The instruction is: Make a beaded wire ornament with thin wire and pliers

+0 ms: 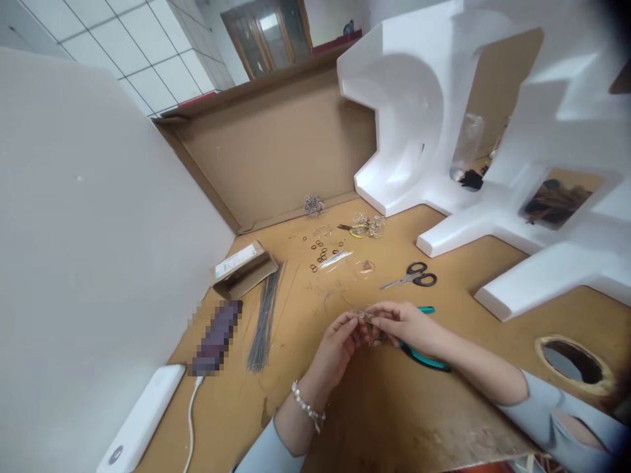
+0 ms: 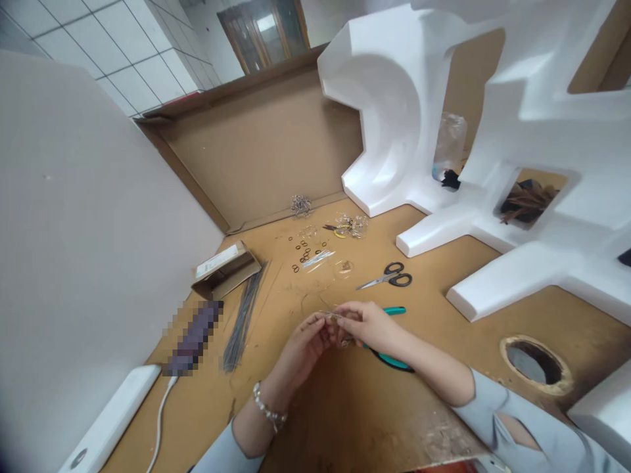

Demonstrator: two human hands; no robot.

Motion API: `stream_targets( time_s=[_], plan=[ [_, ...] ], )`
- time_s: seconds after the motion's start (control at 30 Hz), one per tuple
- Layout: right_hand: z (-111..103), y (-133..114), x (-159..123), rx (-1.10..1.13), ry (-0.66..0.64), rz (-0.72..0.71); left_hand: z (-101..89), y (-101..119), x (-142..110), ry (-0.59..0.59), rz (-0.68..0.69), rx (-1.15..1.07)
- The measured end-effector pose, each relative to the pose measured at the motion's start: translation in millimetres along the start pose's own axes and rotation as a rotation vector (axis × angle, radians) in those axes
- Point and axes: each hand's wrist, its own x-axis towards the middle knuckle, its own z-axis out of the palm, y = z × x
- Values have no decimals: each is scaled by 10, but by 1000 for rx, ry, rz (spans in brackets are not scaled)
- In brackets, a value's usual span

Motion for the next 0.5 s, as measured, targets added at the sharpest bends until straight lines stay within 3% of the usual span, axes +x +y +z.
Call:
stream_targets(
  time_s=[0.17,0.3,0.5],
  plan=[
    [-25,165,132,190,-6,76,-50,-3,13,150,132,395],
    [-88,266,114,243,-55,98,-58,-30,15,160,122,397],
    [-77,219,98,279,-47,141,-11,-48,4,186,108,410]
  ],
)
